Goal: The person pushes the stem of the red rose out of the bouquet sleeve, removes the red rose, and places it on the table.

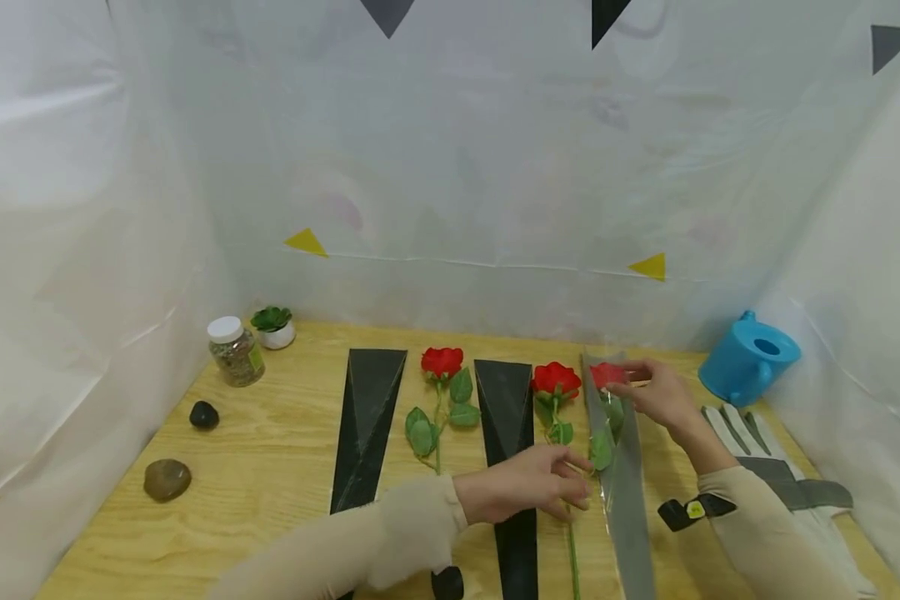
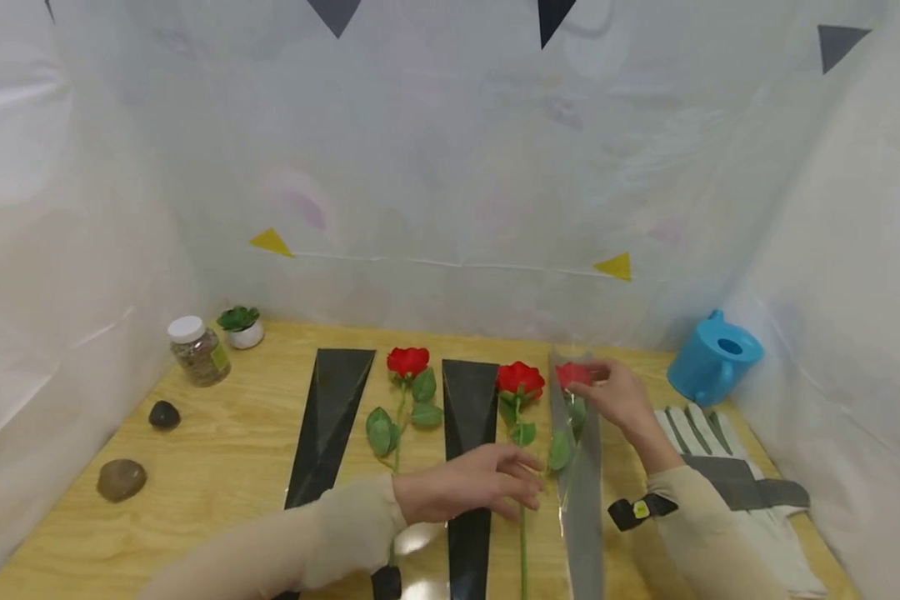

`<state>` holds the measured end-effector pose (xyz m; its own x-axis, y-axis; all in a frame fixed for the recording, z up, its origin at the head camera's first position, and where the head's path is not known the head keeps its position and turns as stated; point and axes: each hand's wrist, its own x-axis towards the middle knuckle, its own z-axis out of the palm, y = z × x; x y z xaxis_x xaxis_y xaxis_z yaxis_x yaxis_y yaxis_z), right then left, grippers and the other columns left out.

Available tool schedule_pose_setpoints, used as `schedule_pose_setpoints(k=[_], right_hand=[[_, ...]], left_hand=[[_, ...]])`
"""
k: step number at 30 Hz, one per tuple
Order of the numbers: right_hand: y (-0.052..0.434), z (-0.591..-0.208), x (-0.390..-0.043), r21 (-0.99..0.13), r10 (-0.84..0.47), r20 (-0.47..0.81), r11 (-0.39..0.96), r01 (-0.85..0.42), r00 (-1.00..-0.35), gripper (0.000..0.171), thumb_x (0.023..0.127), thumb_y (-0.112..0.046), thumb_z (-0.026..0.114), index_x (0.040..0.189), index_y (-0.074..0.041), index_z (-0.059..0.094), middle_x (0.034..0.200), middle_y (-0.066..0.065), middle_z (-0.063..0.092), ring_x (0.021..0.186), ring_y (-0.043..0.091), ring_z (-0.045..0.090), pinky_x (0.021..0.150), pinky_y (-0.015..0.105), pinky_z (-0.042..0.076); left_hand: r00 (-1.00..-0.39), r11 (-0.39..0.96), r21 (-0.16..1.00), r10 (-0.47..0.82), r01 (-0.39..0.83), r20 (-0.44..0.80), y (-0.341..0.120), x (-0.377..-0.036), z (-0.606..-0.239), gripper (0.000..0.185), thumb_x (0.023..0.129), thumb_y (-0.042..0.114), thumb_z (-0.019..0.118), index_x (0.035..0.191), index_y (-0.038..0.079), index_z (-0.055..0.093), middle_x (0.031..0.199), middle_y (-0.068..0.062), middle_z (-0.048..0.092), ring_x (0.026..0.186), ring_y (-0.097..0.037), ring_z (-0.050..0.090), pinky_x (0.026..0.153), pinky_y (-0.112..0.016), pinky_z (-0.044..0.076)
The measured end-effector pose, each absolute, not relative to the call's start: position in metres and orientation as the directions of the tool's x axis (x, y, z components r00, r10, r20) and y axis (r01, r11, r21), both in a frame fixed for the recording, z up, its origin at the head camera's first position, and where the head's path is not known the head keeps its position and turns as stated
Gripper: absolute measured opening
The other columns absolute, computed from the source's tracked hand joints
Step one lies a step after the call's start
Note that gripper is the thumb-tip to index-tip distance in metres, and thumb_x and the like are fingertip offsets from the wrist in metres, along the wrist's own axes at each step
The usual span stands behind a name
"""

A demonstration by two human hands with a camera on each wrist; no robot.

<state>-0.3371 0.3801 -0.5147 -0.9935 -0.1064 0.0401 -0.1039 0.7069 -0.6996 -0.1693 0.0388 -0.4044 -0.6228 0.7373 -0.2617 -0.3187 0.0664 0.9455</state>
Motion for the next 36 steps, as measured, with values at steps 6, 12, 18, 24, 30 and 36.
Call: schedule_pose_setpoints(k=[6, 12, 18, 24, 30, 36], right_hand=[[0.361, -0.481, -0.312, -0.615, -0.034, -0.057, 0.788, 0.008, -0.998, 0.111, 0.081, -0.067, 0.067, 0.151, 0.007, 0.021, 0.137, 0.036, 0.035, 0.103, 0.046, 0.058, 0.074, 0.043, 0.052], [0.324, -0.436, -0.275, -0.619, -0.048, -0.160, 0.783, 0.062, -0.986, 0.113, 0.081, -0.058, 0.074, 0.146, 0.017, 0.020, 0.126, 0.042, 0.041, 0.103, 0.051, 0.053, 0.071, 0.043, 0.051], [0.315, -0.431, -0.265, -0.568, -0.056, -0.179, 0.821, 0.057, -0.982, 0.108, 0.083, -0.053, 0.075, 0.142, 0.021, 0.024, 0.123, 0.040, 0.045, 0.109, 0.053, 0.049, 0.085, 0.054, 0.046], [0.318, -0.441, -0.265, -0.614, -0.021, -0.205, 0.781, 0.112, -0.979, 0.079, 0.083, -0.046, 0.078, 0.119, 0.018, 0.050, 0.103, 0.033, 0.053, 0.088, 0.045, 0.055, 0.072, 0.050, 0.047], [0.320, -0.445, -0.262, -0.719, -0.018, -0.260, 0.671, 0.181, -0.966, 0.042, 0.089, -0.037, 0.075, 0.077, -0.005, 0.050, 0.059, 0.000, 0.041, 0.052, 0.015, 0.041, 0.050, 0.037, 0.040], [0.328, -0.442, -0.262, -0.789, -0.039, -0.305, 0.570, 0.230, -0.951, 0.055, 0.092, -0.034, 0.072, 0.110, 0.012, 0.050, 0.081, 0.010, 0.058, 0.069, 0.020, 0.060, 0.065, 0.042, 0.052]], left_hand=[[-0.491, 0.023, 0.818, 0.790, -0.574, -0.367, 0.057, -0.157, -0.404, 0.045, 0.104, 0.009, 0.050, 0.146, -0.001, 0.037, 0.138, -0.018, 0.049, 0.130, -0.037, 0.046, 0.103, -0.054, 0.037], [-0.458, 0.048, 0.721, 0.743, -0.691, -0.488, 0.071, -0.142, -0.418, 0.064, 0.100, 0.008, 0.054, 0.151, -0.007, 0.018, 0.144, -0.026, 0.041, 0.135, -0.044, 0.035, 0.104, -0.058, 0.034], [-0.508, 0.012, 0.697, 0.676, -0.717, -0.534, 0.085, -0.131, -0.428, 0.071, 0.096, 0.002, 0.057, 0.150, -0.007, 0.013, 0.146, -0.029, 0.030, 0.134, -0.047, 0.035, 0.102, -0.062, 0.034], [-0.604, -0.014, 0.748, 0.600, -0.664, -0.525, 0.096, -0.129, -0.432, 0.067, 0.092, 0.001, 0.061, 0.147, -0.006, 0.023, 0.147, -0.024, 0.024, 0.132, -0.045, 0.036, 0.099, -0.069, 0.030], [-0.643, -0.060, 0.762, 0.581, -0.645, -0.499, 0.097, -0.130, -0.435, 0.063, 0.091, -0.003, 0.059, 0.144, -0.006, 0.025, 0.139, -0.024, 0.034, 0.130, -0.044, 0.039, 0.098, -0.070, 0.030], [-0.677, -0.087, 0.770, 0.544, -0.632, -0.495, 0.099, -0.128, -0.434, 0.061, 0.092, -0.003, 0.061, 0.142, -0.001, 0.025, 0.124, -0.023, 0.046, 0.126, -0.044, 0.044, 0.093, -0.071, 0.035]])
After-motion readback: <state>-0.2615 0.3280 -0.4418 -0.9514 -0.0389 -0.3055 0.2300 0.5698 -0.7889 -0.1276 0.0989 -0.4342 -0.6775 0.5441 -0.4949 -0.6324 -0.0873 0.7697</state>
